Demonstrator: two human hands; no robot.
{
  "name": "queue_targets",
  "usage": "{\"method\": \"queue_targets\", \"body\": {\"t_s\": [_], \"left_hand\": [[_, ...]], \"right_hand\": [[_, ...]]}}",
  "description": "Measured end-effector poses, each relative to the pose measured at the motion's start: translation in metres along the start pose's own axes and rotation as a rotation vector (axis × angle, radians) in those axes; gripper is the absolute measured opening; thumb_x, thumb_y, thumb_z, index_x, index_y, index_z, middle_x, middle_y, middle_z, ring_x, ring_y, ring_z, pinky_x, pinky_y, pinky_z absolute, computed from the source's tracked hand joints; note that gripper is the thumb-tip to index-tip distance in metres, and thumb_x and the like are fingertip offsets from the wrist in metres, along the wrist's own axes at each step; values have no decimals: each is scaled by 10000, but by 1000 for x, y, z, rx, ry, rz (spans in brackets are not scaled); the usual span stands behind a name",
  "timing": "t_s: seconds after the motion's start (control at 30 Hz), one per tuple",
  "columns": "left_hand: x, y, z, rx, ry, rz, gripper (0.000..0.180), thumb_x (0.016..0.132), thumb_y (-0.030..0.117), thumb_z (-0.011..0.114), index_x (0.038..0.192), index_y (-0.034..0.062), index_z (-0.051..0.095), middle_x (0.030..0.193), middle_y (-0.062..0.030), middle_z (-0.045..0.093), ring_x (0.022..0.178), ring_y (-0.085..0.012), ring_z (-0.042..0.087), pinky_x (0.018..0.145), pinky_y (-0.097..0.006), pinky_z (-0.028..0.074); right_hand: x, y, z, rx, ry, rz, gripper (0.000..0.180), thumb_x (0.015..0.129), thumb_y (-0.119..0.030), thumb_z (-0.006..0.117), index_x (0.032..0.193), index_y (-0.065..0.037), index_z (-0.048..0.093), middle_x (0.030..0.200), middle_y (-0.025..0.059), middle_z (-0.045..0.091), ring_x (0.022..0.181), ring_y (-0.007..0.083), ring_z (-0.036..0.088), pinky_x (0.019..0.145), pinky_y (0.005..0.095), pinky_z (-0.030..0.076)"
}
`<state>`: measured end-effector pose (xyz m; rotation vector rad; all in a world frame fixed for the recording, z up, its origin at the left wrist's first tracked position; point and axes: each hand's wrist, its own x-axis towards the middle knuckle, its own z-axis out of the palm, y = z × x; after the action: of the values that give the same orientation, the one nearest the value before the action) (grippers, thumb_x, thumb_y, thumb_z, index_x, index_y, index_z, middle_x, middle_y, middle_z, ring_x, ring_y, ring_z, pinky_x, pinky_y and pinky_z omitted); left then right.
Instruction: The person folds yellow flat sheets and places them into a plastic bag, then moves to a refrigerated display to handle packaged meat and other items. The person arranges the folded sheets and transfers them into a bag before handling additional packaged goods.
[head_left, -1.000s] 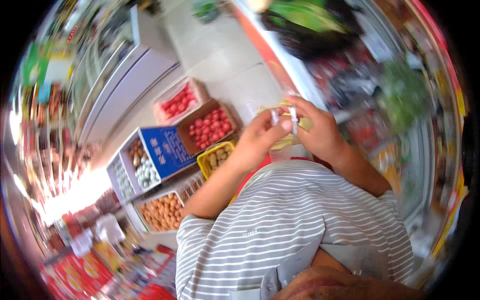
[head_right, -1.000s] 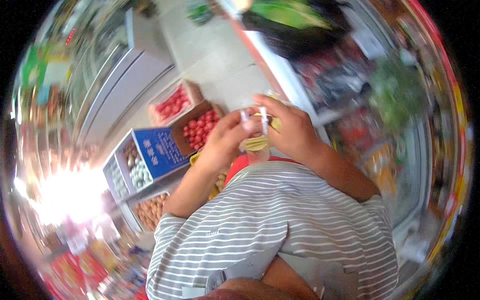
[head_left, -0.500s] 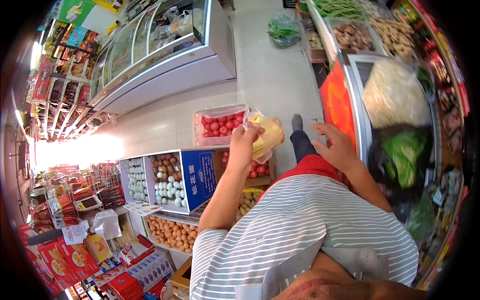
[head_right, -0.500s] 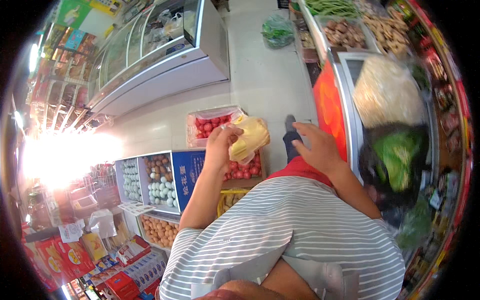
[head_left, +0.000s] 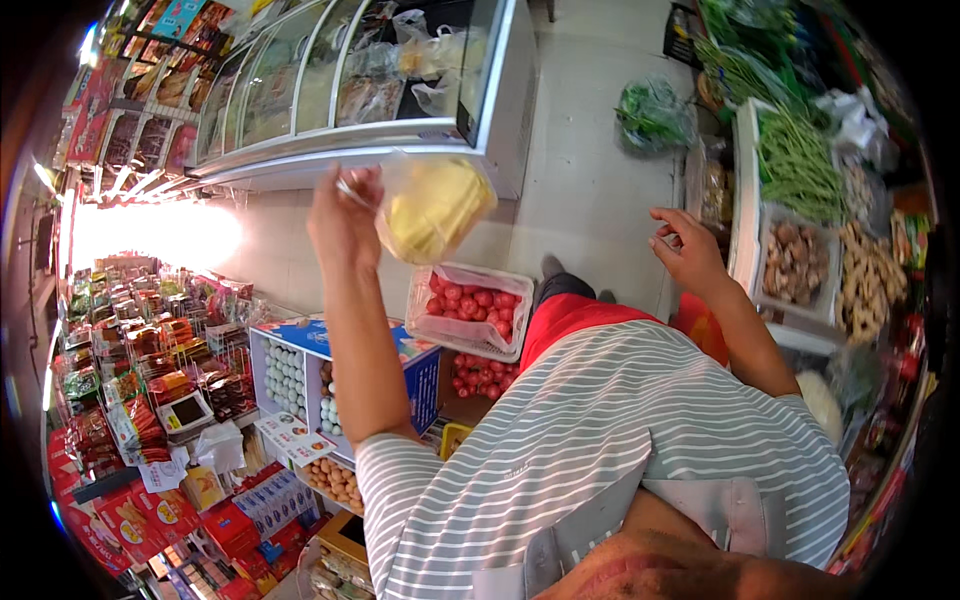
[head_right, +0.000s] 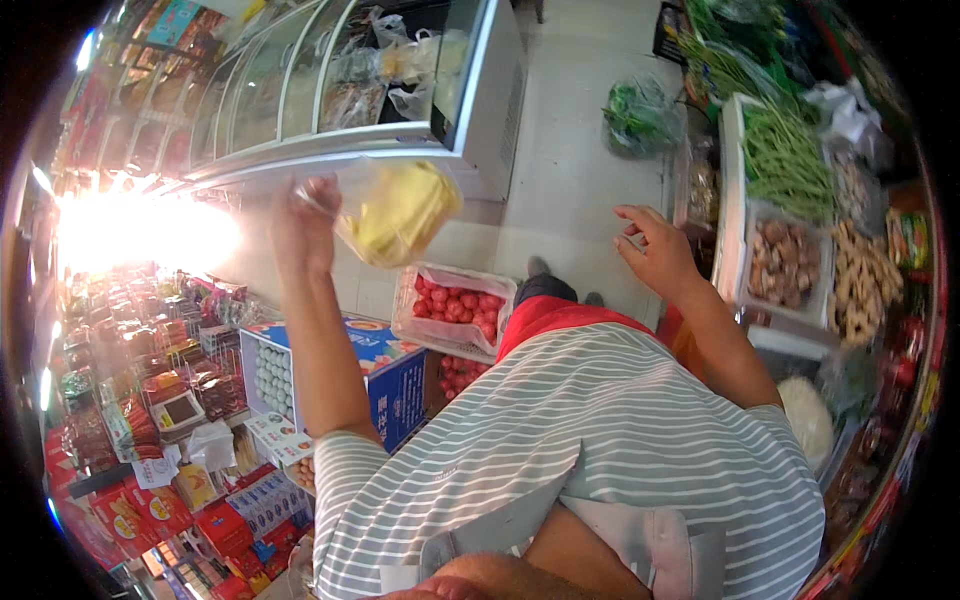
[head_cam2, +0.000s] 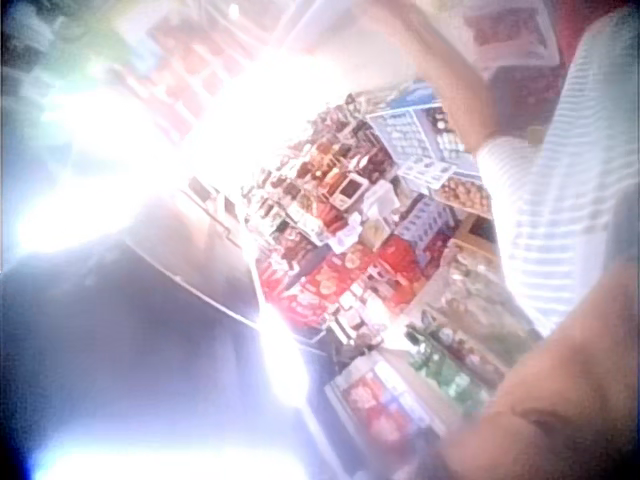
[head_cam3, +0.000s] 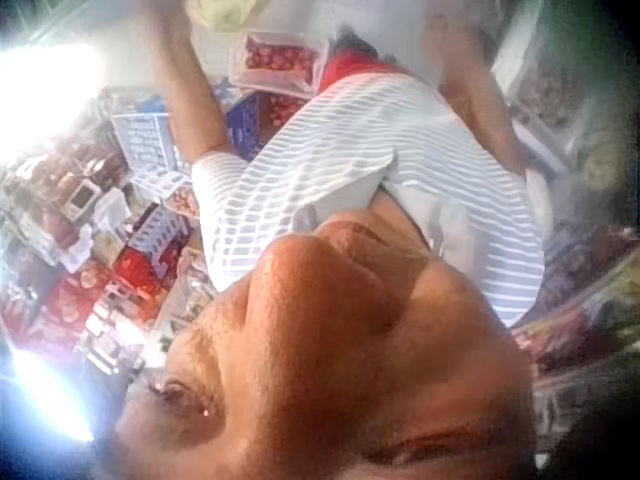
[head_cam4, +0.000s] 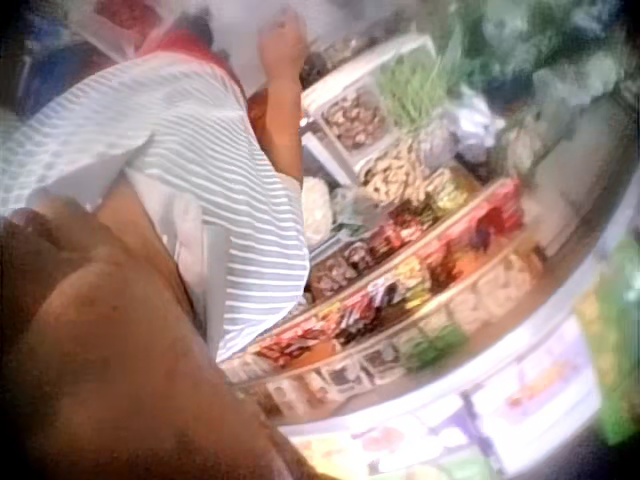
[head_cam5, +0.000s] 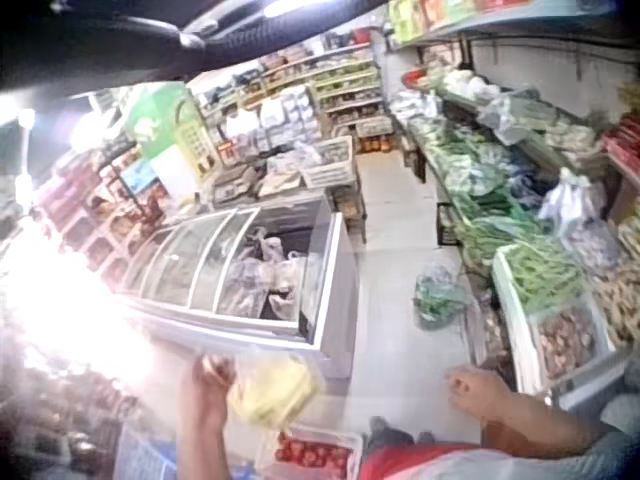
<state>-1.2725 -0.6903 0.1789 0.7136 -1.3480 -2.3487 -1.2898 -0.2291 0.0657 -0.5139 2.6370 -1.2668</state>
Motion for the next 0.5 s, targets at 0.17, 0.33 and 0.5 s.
{"method": "queue_targets", "body": {"t_s": [0.17,0.33,0.5], "left_hand": [[166,65,47,-12,32,105,293,992,306,544,927,26,599,881,-99,672,930,-243,645,887,-363,490],[316,47,59,-67,110,84,320,983,318,554,895,13,597,879,-92,663,892,-231,638,808,-330,491],[420,-66,-7,-74,441,44,191,977,225,548,1015,39,527,856,-89,593,753,-196,597,683,-305,498]], "right_hand": [[141,23,2,48,75,52,400,884,-132,698,1269,-67,612,1212,89,645,930,189,661,742,317,528],[217,122,40,187,189,352,406,885,-143,706,1267,-46,610,1197,122,654,942,193,667,753,330,532],[250,209,60,-86,99,332,395,867,-126,717,1234,-23,616,1115,125,677,913,193,657,796,335,535]]}}
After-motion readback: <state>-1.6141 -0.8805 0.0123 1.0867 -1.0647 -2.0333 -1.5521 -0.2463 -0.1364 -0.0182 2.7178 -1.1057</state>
